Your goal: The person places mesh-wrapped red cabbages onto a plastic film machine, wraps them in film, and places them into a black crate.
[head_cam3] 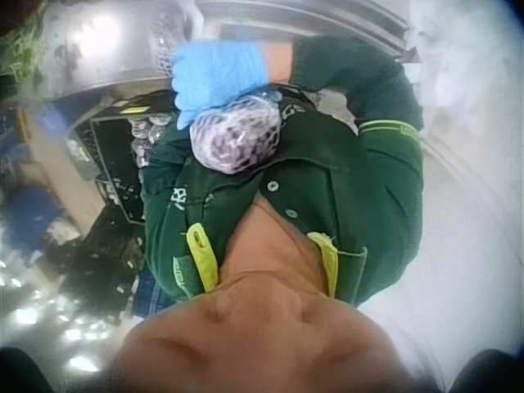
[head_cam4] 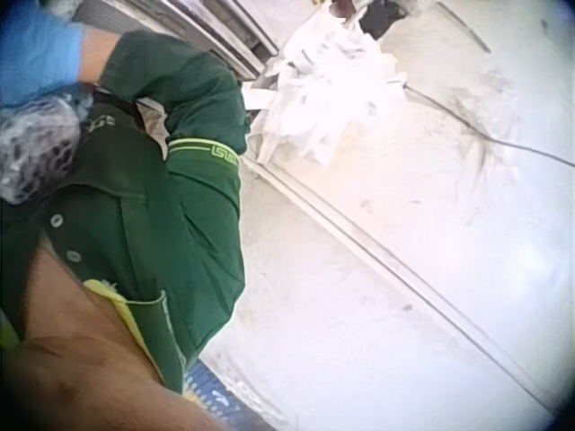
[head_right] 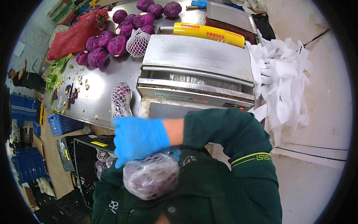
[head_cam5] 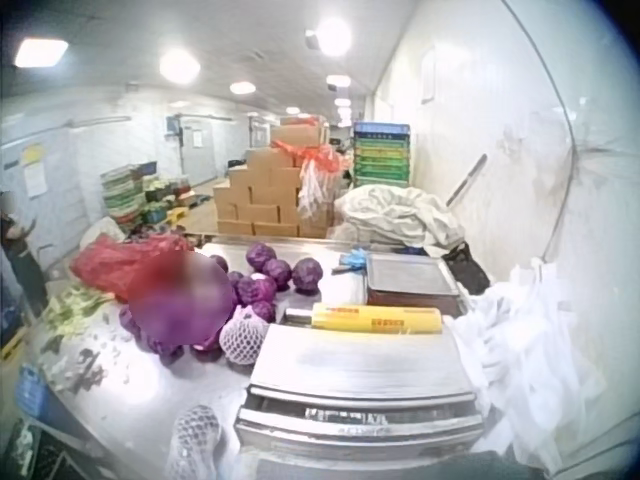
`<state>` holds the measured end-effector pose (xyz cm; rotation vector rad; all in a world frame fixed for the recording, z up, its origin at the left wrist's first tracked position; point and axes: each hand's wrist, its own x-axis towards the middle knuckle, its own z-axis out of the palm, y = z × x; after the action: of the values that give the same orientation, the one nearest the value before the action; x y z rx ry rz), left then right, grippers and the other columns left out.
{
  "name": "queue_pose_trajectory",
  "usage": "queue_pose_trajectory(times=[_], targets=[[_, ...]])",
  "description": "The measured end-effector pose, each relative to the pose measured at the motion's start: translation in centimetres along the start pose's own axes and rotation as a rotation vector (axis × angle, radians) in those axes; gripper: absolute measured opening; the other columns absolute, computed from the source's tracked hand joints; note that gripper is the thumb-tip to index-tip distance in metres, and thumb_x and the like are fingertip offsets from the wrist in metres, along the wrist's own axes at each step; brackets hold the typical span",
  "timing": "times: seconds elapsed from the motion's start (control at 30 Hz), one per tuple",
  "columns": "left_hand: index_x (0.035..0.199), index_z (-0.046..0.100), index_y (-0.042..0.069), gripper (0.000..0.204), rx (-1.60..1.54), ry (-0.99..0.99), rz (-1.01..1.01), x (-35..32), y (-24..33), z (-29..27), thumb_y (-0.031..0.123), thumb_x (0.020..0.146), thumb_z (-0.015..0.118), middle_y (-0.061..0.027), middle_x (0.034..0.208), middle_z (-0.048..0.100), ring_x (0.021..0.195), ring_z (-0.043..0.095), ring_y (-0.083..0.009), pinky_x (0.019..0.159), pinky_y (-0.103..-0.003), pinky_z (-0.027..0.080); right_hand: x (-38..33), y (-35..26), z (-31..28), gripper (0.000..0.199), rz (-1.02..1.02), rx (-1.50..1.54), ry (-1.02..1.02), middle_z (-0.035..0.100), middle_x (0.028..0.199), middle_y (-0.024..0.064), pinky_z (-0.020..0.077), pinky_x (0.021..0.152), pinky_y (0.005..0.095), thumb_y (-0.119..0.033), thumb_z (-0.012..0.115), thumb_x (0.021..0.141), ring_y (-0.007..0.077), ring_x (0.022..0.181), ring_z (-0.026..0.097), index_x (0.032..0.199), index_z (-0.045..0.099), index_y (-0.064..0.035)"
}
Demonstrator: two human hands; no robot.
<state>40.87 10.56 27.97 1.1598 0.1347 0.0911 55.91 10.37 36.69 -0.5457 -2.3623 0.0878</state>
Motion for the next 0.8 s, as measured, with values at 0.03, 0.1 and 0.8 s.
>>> queue_pose_trajectory(times=[0.03, 0.1, 0.8], targets=[[0.132, 0.046, -0.001, 0.043, -0.044, 0.01, -0.036, -0.2, -0.8, 0.1, 0.018, 0.094, 0.053, -0.0146, 0.125, 0.057, 0.119, 0.051, -0.0242, 0.1, -0.035, 0.041, 0.2, 0.2, 1.0, 0.038, 0.081, 0.168, -0.151, 0.049, 0.066, 0.0042, 0.0404, 0.067, 0.0348, -0.04, 0.06, 0.084, 0.0248, 0.063, 0.05, 0.066, 0.053, -0.0079], [0.134, 0.045, -0.001, 0.044, -0.117, 0.04, -0.073, -0.2, -2.4, 0.0, 0.017, 0.094, 0.052, -0.0146, 0.126, 0.056, 0.12, 0.051, -0.0246, 0.1, -0.035, 0.04, 0.2, 0.9, 3.2, 0.036, 0.229, 0.51, -0.452, 0.057, 0.078, 0.006, 0.0434, 0.077, 0.0341, -0.039, 0.055, 0.091, 0.0248, 0.074, 0.056, 0.078, 0.061, -0.0055], [0.122, 0.054, -0.006, 0.058, -0.191, 0.841, 0.299, -4.1, 9.9, -10.3, 0.029, 0.079, 0.071, -0.0165, 0.121, 0.059, 0.107, 0.059, -0.0215, 0.096, -0.034, 0.047, -1.5, 8.8, 5.1, 0.031, 1.229, 1.211, 0.386, 0.061, 0.111, 0.0087, 0.0474, 0.086, 0.0306, -0.026, 0.053, 0.095, 0.0183, 0.1, 0.059, 0.117, 0.056, -0.0031]])
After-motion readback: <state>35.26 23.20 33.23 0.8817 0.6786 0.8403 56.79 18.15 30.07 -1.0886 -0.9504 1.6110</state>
